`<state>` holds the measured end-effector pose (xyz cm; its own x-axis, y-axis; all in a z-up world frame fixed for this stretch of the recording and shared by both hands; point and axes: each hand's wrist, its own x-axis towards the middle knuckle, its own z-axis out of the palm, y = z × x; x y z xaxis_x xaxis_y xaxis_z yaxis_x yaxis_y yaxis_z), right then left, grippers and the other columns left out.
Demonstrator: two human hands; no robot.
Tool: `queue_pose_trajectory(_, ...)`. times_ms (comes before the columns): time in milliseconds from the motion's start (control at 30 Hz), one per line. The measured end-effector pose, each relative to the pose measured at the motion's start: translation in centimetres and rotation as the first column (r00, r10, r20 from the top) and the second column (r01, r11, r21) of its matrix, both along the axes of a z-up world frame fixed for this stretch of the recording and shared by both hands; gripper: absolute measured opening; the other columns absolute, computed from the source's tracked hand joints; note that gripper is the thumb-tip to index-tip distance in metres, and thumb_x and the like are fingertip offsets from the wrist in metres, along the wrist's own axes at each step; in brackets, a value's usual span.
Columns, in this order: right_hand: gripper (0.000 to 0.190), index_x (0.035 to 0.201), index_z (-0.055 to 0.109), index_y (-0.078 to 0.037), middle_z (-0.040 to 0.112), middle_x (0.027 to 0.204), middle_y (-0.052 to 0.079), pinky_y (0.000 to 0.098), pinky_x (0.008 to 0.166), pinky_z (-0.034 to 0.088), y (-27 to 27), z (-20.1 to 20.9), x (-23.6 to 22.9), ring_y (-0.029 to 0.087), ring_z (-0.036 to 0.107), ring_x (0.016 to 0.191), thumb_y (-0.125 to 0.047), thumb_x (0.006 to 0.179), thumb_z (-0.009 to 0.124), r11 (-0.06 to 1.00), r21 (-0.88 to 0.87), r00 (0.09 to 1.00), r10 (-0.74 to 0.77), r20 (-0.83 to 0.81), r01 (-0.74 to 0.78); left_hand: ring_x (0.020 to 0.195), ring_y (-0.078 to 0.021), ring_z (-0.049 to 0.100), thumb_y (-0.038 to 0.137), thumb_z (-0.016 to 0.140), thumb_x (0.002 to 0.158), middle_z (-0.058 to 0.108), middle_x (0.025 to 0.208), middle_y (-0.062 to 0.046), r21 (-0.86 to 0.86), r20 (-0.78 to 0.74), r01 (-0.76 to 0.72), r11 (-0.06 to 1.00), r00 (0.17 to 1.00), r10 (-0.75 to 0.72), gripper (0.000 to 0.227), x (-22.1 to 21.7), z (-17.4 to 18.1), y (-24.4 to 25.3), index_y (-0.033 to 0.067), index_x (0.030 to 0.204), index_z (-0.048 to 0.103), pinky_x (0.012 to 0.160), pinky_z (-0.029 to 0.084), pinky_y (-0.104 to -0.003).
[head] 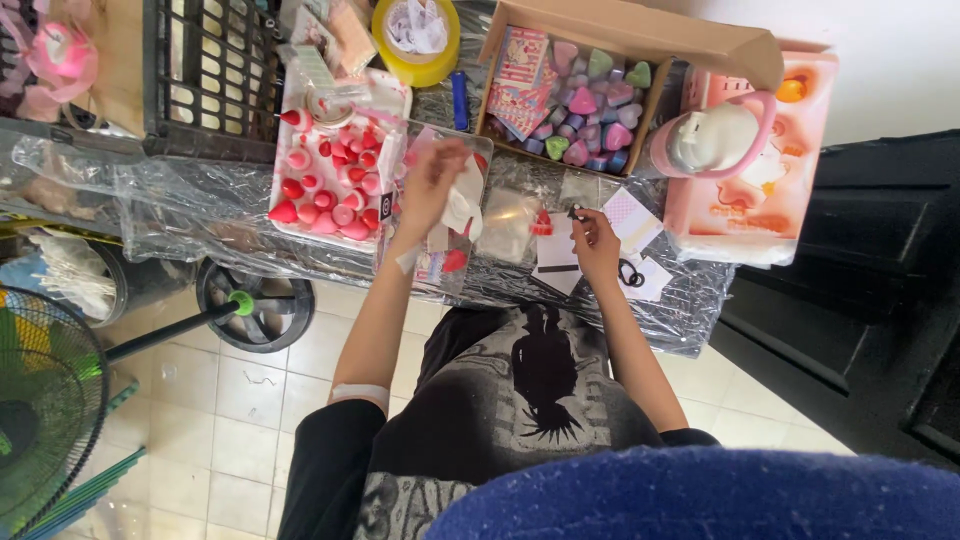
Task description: The recorder is cutting paper and assembling decorative items, possibly for packaging.
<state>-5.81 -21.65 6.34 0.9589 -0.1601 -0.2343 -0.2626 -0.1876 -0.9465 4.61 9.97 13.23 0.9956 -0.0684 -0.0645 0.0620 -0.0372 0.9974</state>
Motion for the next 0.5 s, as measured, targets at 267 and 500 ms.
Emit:
queue_pose_trajectory(267,0.018,0.120,0.064,-0.004,0.068,0.083,0.003,0.0219,0.056,0.047,2.6,1.2,2.4,0.007,0.061,0.063,-0.013,0.105,0.062,0.982,0.133,0.990,-0.132,-0.042,0.137,0.084,-0.0267,0.070,0.014,0.071,0.093,0.071,0.108,-0.008,0.782,0.274,-0.248,0.571,0.961,0.042,0.049,15.7,-0.6,9.1,0.0119,0.140,0.060,0.074,0.054,-0.040)
queue_pose_trajectory(500,0.018,0.119,0.066,-0.005,0.069,0.084,0.004,0.0213,0.056,0.046,-0.1,-0.7,-0.6,0.008,0.062,0.064,-0.016,0.105,0.062,0.971,0.093,0.975,-0.215,-0.058,0.220,0.111,-0.0267,0.058,0.021,0.076,0.091,0.065,0.126,-0.005,0.915,0.404,-0.344,0.211,0.789,-0.463,0.012,18.0,2.1,9.2,0.0164,0.101,0.072,0.092,0.044,-0.046)
